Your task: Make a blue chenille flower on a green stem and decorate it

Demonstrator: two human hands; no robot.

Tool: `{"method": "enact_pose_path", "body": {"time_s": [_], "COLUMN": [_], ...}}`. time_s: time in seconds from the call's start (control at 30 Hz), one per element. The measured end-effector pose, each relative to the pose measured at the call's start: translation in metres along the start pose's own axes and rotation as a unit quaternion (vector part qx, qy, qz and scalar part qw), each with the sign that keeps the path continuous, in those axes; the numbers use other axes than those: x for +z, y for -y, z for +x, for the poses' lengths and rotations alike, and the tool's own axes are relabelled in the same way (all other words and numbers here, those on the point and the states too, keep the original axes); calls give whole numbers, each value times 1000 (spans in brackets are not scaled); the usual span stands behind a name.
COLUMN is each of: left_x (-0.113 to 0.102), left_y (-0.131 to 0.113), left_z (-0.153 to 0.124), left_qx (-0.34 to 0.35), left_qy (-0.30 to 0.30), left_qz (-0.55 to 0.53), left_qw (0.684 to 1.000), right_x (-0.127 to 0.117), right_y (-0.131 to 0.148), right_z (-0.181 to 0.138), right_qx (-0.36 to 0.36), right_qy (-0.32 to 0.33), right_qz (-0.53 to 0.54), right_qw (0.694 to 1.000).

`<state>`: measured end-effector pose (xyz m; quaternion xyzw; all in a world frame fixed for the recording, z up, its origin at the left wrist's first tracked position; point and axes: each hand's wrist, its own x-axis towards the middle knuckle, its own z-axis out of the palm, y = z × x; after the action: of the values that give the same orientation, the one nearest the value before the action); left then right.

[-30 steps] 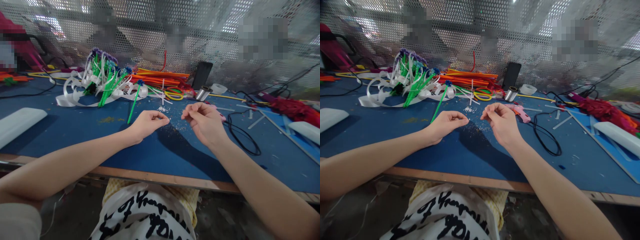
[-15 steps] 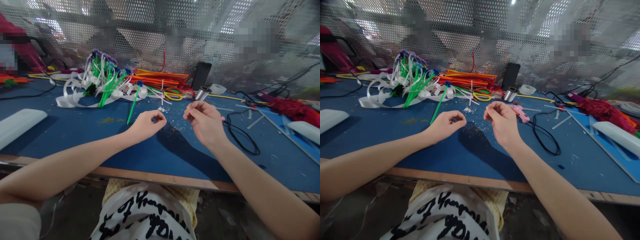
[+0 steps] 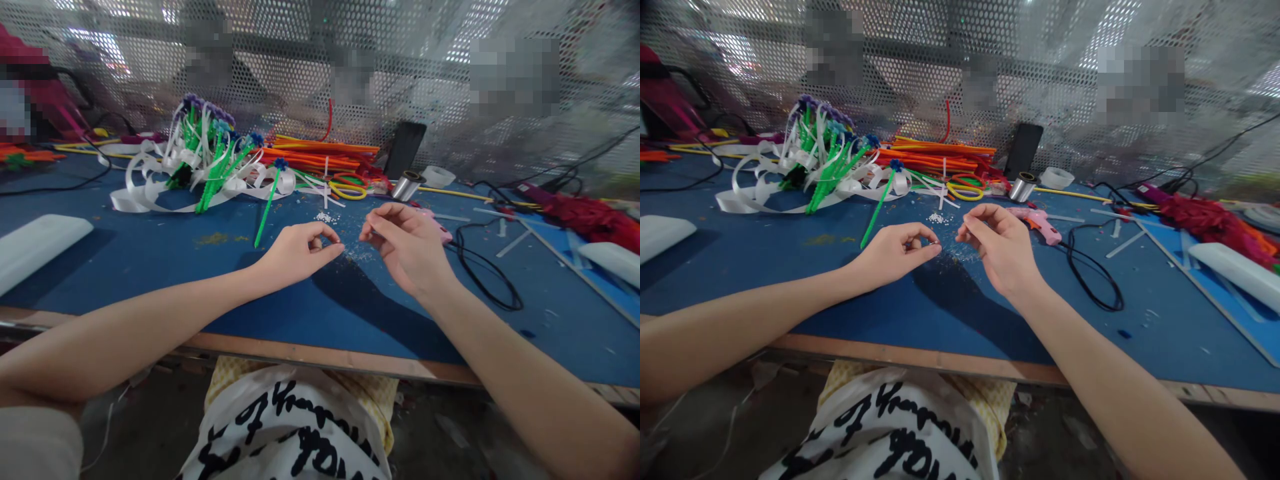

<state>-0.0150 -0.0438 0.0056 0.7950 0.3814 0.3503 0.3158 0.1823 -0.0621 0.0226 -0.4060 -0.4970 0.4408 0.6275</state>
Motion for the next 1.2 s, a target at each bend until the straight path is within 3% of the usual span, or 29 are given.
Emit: {"method": "enact_pose_path", "body": {"time_s": [0.2,0.33,0.4,0.53,0.67,0.8,0.9,0.97,1.03,1.2], "left_x": [-3,-3,-4,-10,-14,-13,-11,-9,-7,-4], "left_y": [-7,-8,-9,-13,-13,-11,-10,-10,-9,-9], "left_z": [-1,-1,1,4,7,8,6,5,4,1], "left_qx": [-13,-35,-81,-180,-197,-197,-193,-187,-180,-182], "left_qy": [-26,-43,-53,-59,-66,-52,-32,-9,16,58], "left_qz": [-11,-95,-187,-370,-443,-478,-482,-464,-438,-387], "left_qw": [1000,994,978,909,872,855,854,866,880,902], "right_x": [-5,-4,-2,0,-5,-9,-6,-2,2,1], "right_y": [-2,1,5,12,6,-4,-5,-5,-5,-8], "right_z": [4,5,3,1,3,3,-4,-10,-13,-9], "right_qx": [-13,7,15,-1,-38,-2,15,13,7,10], "right_qy": [-26,-16,-4,12,-7,-5,101,158,153,69], "right_qz": [-18,13,38,60,21,-112,-224,-237,-210,-125], "right_qw": [999,1000,999,998,999,994,969,958,966,990]}}
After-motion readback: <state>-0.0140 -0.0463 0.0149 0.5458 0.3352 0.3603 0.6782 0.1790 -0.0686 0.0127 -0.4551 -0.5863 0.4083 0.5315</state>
